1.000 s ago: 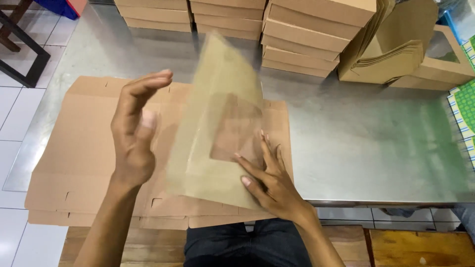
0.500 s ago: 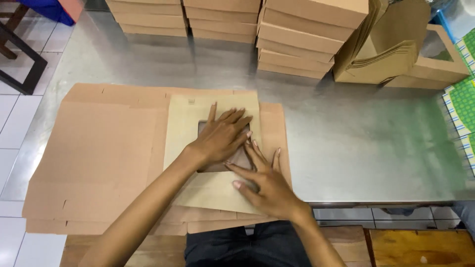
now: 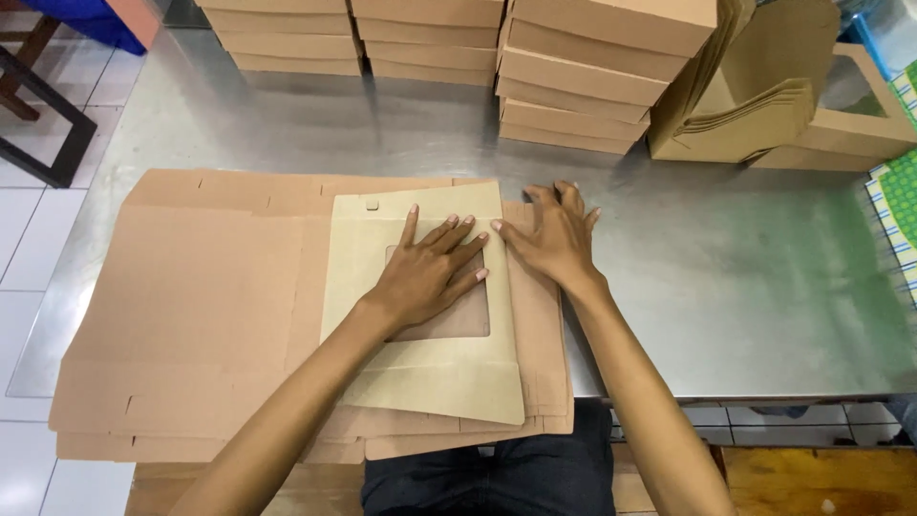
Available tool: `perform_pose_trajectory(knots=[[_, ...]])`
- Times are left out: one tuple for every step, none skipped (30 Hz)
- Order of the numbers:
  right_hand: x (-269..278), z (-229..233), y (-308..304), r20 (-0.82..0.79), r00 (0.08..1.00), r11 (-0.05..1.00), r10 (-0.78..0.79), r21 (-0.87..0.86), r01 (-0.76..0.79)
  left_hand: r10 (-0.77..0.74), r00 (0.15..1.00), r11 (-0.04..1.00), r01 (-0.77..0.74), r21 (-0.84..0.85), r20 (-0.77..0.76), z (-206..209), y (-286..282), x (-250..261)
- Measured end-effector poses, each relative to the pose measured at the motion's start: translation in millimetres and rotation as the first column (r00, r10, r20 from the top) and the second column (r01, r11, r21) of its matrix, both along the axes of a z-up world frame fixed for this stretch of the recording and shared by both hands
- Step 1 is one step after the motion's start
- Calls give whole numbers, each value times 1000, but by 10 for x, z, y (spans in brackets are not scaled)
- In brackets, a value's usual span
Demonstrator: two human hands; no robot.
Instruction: The person assembles flat cardboard boxes with clear plastic windows. They fold the cardboard along pre-scored lines, tuck flaps into slots, and press edges to secure the structure. The process is repeated for multiple units on a metal worktable.
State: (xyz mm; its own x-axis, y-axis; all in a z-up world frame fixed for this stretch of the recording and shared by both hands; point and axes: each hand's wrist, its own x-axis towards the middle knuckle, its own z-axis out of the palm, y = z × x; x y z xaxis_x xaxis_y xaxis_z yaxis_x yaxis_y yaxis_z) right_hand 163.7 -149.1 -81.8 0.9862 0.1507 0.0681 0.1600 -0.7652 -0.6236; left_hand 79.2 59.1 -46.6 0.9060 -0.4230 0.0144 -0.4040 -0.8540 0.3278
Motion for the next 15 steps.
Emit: perform_pose_trajectory(knots=[[11,3,46,-27,1000,999,5,-44,-7,3,1000,1000,-3,8,4,-7,-3,2],[-6,46,52,-27,1000,999,4,-44,-6,2,1000,1000,-2,8,3,-2,-4,4],[-25,91,58,-49,999,999,6,-50,-9,6,1000,1000,-6,26,3,5,-6,4],[-53,133,73,-73,997,998,9,-56,-14,12,1000,999,-12,44,2,11,-1,-9],[-83,169,80,-75,997,998,10,-56,-15,13,1000,999,-13,45,0,3,-2,-2],[-117,203,78,-78,996,997,33,-69,-39,14,1000,999,-15,46,11,-7,-9,6],[-152,238,77,-82,995,995,56,-83,-63,16,1000,999,-17,47,23,-16,-17,13],[-172,253,62,-81,995,995,57,-83,-64,17,1000,999,-18,47,23,-40,-16,35],[-193,269,46,-75,994,991,83,-100,-91,13,1000,998,-14,58,18,-63,-16,55],[-219,282,34,-70,992,986,108,-116,-116,9,1000,997,-9,71,11,-85,-13,73],[-249,298,24,-71,992,987,108,-115,-116,8,1000,997,-9,72,10,-66,-6,46],[-269,324,-3,-87,989,983,121,-125,-131,2,1000,996,-2,90,6,-44,-13,39],[-289,350,-29,-102,986,980,134,-134,-147,-5,1000,994,4,108,2,-21,-20,31],[-321,380,-41,-99,986,980,135,-135,-147,-4,1000,994,3,107,6,-21,-22,41],[-353,407,-51,-121,982,976,143,-148,-160,-5,1000,994,5,108,1,-23,-21,52]])
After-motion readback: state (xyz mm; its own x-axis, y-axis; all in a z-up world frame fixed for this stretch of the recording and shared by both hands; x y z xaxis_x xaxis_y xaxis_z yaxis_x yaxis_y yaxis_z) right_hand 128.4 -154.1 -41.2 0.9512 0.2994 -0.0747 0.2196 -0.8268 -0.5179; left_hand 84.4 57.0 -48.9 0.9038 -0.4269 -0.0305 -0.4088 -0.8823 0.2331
